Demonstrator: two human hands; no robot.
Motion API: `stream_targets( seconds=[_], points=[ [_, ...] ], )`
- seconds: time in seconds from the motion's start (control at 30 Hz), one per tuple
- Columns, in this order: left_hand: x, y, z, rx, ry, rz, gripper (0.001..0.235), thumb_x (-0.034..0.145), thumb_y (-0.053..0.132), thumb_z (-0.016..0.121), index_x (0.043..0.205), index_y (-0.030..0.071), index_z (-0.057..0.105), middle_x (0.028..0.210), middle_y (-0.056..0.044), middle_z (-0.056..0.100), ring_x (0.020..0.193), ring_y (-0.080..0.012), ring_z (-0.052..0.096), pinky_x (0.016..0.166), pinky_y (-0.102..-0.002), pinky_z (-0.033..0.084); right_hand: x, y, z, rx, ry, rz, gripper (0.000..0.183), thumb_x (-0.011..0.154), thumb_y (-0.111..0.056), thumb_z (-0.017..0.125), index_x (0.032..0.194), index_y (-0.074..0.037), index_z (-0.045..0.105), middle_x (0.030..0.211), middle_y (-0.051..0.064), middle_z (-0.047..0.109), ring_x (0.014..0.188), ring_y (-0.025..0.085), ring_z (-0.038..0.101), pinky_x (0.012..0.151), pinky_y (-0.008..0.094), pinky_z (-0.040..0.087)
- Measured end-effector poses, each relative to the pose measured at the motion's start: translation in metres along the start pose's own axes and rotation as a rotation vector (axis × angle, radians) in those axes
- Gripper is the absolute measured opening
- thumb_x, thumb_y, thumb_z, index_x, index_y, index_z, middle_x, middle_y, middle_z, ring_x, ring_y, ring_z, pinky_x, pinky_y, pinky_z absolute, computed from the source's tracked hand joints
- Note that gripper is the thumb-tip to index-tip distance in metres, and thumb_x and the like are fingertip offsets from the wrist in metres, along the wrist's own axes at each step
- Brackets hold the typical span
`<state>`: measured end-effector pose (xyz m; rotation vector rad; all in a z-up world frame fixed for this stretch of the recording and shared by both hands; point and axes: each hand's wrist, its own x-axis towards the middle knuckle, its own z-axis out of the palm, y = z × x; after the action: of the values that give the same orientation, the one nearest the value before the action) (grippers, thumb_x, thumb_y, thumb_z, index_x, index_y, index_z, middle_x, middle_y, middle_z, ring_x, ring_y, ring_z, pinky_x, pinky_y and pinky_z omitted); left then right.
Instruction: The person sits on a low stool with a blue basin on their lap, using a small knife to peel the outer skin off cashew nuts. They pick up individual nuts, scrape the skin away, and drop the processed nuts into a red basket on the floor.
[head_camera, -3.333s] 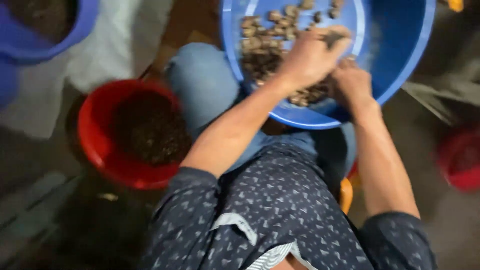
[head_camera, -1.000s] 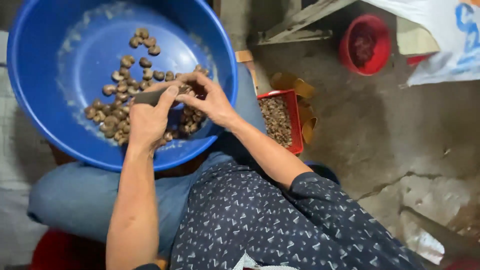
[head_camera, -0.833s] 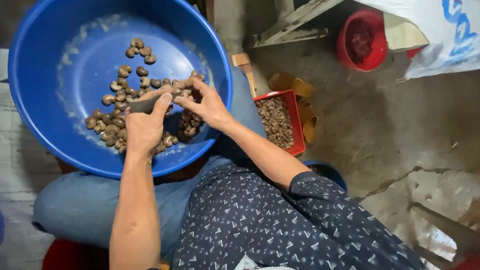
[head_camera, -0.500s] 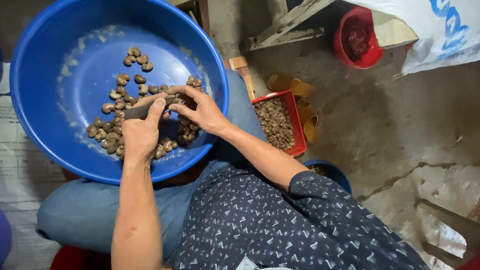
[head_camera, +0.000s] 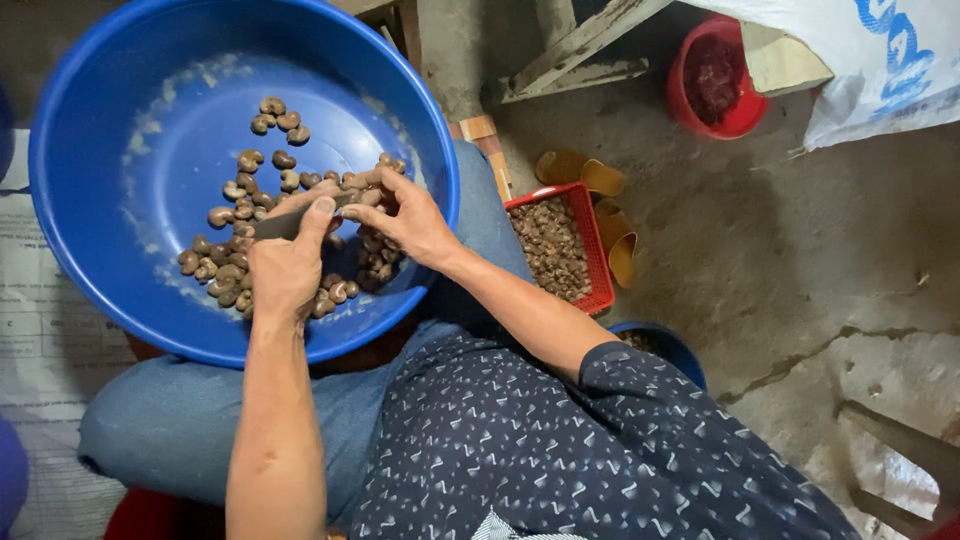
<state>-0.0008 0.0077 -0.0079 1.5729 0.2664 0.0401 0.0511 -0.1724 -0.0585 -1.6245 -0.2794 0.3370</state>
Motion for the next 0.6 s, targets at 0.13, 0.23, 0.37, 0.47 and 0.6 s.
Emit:
stream_targets(
  seconds=[0.13,0.23,0.37,0.47,0.6],
  points=[
    [-0.0004,-0.0009,-0.0003,0.042,-0.006,0.055,0.024,0.111,0.026,0.069,0.123,0.006,0.075,0.102,-0.021,0.075,0.105,-0.0271,0.072,0.083,-0.045,0.063,0.0011,-0.0002,-0.0002,0.010,0.002,-0.014,0.027,0.101,-0.020,0.074,0.124,-0.010,0.063,0.091,0.010,0.075,0.077,0.010,0.064,0.066,0.033,0.058],
    [0.0001,0.0040,-0.0001,0.086,-0.025,0.097,0.022,0.107,0.025,0.073,0.118,0.006,0.076,0.117,-0.023,0.074,0.117,-0.0318,0.069,0.093,-0.050,0.057,0.0012,-0.0050,0.0017,0.022,0.016,0.016,0.029,0.098,-0.020,0.077,0.122,-0.011,0.065,0.089,0.006,0.074,0.077,0.006,0.062,0.066,0.028,0.058],
    [0.0016,-0.0020,0.0017,0.081,-0.022,0.076,0.020,0.106,0.022,0.073,0.117,0.005,0.076,0.119,-0.025,0.073,0.116,-0.0349,0.069,0.089,-0.048,0.060,-0.0007,-0.0009,0.0006,0.051,-0.021,-0.001,0.029,0.103,-0.021,0.072,0.125,-0.006,0.061,0.095,0.013,0.074,0.082,0.015,0.072,0.070,0.035,0.061],
    [0.0011,-0.0009,0.0020,-0.123,0.061,0.022,0.019,0.109,0.021,0.068,0.120,0.005,0.073,0.112,-0.025,0.074,0.113,-0.0299,0.071,0.089,-0.038,0.065,-0.0005,-0.0056,0.0013,0.046,-0.030,0.031,0.029,0.102,-0.022,0.072,0.123,-0.004,0.062,0.093,0.012,0.075,0.079,0.012,0.070,0.069,0.034,0.061],
    [0.0010,0.0002,-0.0009,0.022,0.014,0.062,0.022,0.108,0.024,0.072,0.122,0.007,0.076,0.113,-0.024,0.074,0.113,-0.0285,0.070,0.085,-0.042,0.063,0.0028,-0.0058,-0.0007,0.086,-0.058,0.064,0.026,0.101,-0.020,0.072,0.119,-0.003,0.064,0.092,0.014,0.076,0.080,0.015,0.074,0.069,0.032,0.063]
  ],
)
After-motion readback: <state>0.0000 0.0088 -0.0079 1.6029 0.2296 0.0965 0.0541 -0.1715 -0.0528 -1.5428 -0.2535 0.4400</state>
